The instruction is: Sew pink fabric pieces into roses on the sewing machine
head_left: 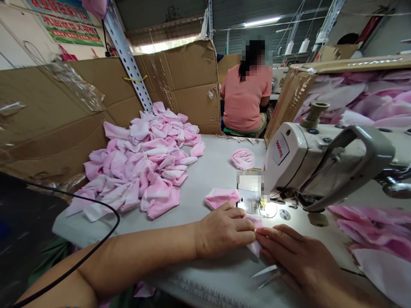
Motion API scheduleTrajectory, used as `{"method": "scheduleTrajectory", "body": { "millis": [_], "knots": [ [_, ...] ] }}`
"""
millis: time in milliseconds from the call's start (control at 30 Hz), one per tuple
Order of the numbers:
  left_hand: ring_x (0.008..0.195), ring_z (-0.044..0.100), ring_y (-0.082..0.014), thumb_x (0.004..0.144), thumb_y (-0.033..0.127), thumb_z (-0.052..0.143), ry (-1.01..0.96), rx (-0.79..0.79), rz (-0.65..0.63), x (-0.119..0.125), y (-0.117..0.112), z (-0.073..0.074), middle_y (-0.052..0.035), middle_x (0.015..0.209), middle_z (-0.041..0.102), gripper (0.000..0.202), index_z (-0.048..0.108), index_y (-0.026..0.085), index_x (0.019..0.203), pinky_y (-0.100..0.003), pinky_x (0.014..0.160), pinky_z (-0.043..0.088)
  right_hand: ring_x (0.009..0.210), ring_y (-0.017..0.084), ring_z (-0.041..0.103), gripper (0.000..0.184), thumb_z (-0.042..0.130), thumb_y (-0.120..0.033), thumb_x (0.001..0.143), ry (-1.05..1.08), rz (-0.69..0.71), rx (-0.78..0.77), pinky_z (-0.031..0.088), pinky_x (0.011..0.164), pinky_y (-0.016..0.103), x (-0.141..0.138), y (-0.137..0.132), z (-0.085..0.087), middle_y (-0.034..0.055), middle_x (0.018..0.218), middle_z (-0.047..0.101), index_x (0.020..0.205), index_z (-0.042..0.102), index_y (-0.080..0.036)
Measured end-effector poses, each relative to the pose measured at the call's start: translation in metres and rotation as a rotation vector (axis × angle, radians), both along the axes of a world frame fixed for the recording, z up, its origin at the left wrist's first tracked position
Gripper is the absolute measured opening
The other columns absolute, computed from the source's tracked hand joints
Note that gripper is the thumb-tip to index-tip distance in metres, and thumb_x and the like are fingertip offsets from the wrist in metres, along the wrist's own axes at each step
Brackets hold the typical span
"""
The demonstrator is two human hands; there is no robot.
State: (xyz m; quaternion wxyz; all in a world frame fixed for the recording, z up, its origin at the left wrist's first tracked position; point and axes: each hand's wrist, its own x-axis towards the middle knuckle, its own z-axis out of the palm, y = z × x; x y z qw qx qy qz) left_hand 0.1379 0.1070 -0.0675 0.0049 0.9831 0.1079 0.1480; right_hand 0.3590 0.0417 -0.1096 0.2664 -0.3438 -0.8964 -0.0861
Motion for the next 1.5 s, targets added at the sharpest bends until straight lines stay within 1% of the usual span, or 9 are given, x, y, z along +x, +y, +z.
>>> {"method": "scheduleTrajectory", "body": {
  "millis": [133,267,367,567,833,967,1133,1267,1500],
  "knots": [
    [0.101,0.054,-0.0178,0.083,0.014,0.051,-0.121,-0.232,-0.010,-0.008,0.005,0.011,-0.0065,0.110,0.062,0.027,0.056,0.014,0.109,-0.029,0.089,0.043,0.095,0.021,0.061,0.031,0.033,-0.020,0.097,0.028,-0.057,0.023,0.055,0.078,0.034,-0.004,-0.003,-0.008,0.0035,0.108,0.070,0.113,0.061,-0.019],
    [0.103,0.051,-0.0231,0.086,0.025,0.054,-0.141,-0.213,0.338,-0.025,0.016,0.012,-0.0122,0.112,0.057,0.032,0.054,0.012,0.116,-0.037,0.092,0.044,0.100,0.021,0.060,0.031,0.037,-0.020,0.095,0.008,-0.066,-0.034,0.054,0.082,0.036,-0.003,-0.006,-0.011,0.0034,0.114,0.067,0.115,0.060,-0.020],
    [0.098,0.051,-0.0230,0.089,0.024,0.052,-0.039,-0.209,0.449,-0.034,0.022,0.005,-0.0106,0.106,0.058,0.020,0.058,0.014,0.104,-0.038,0.089,0.044,0.104,0.023,0.058,0.031,0.041,-0.020,0.093,-0.010,-0.059,-0.084,0.054,0.083,0.038,-0.001,-0.006,-0.009,0.0038,0.119,0.065,0.119,0.058,-0.019],
    [0.094,0.053,-0.0205,0.094,0.016,0.038,-0.074,-0.323,0.463,-0.034,0.026,0.006,-0.0100,0.098,0.059,0.018,0.055,0.014,0.088,-0.036,0.089,0.044,0.104,0.024,0.057,0.029,0.043,-0.023,0.094,-0.023,-0.041,-0.123,0.056,0.075,0.035,-0.001,-0.005,0.002,0.0065,0.116,0.065,0.119,0.057,-0.018],
    [0.056,0.053,-0.0076,0.095,0.022,0.043,-0.036,-0.474,0.515,-0.035,0.041,0.021,0.0029,0.075,0.059,0.010,0.050,0.015,0.093,-0.016,0.049,0.040,0.104,0.022,0.057,0.029,0.043,-0.022,0.094,-0.022,-0.045,-0.151,0.055,0.082,0.036,-0.002,-0.006,0.004,0.0066,0.117,0.064,0.120,0.056,-0.020],
    [0.072,0.056,-0.0127,0.084,0.008,0.053,-0.033,-0.340,0.563,-0.031,0.046,0.009,-0.0017,0.082,0.060,0.006,0.054,0.014,0.082,-0.022,0.065,0.045,0.105,0.022,0.056,0.029,0.045,-0.023,0.093,-0.033,-0.040,-0.152,0.055,0.081,0.035,-0.001,-0.005,0.002,0.0064,0.118,0.063,0.121,0.056,-0.020],
    [0.107,0.050,-0.0244,0.090,0.012,0.050,-0.012,-0.146,0.540,-0.029,0.040,0.000,-0.0115,0.114,0.058,0.014,0.062,0.015,0.082,-0.039,0.091,0.040,0.105,0.022,0.057,0.030,0.044,-0.024,0.094,-0.039,-0.046,-0.158,0.056,0.080,0.035,-0.001,-0.006,0.004,0.0074,0.118,0.063,0.120,0.057,-0.019],
    [0.094,0.056,-0.0194,0.088,0.014,0.053,0.078,-0.125,0.416,-0.035,0.035,0.005,-0.0072,0.098,0.064,0.011,0.064,0.016,0.087,-0.032,0.087,0.044,0.105,0.022,0.057,0.030,0.043,-0.023,0.094,-0.045,-0.059,-0.182,0.056,0.079,0.037,-0.002,-0.007,0.008,0.0075,0.118,0.063,0.120,0.058,-0.019],
    [0.112,0.052,-0.0189,0.082,0.005,0.049,0.184,-0.077,0.345,-0.052,0.034,0.014,-0.0037,0.121,0.059,0.035,0.057,0.021,0.112,-0.029,0.091,0.045,0.102,0.021,0.058,0.026,0.043,-0.024,0.095,-0.029,-0.063,-0.185,0.055,0.080,0.036,-0.004,-0.006,0.015,0.0073,0.114,0.064,0.115,0.060,-0.018]
  ]
}}
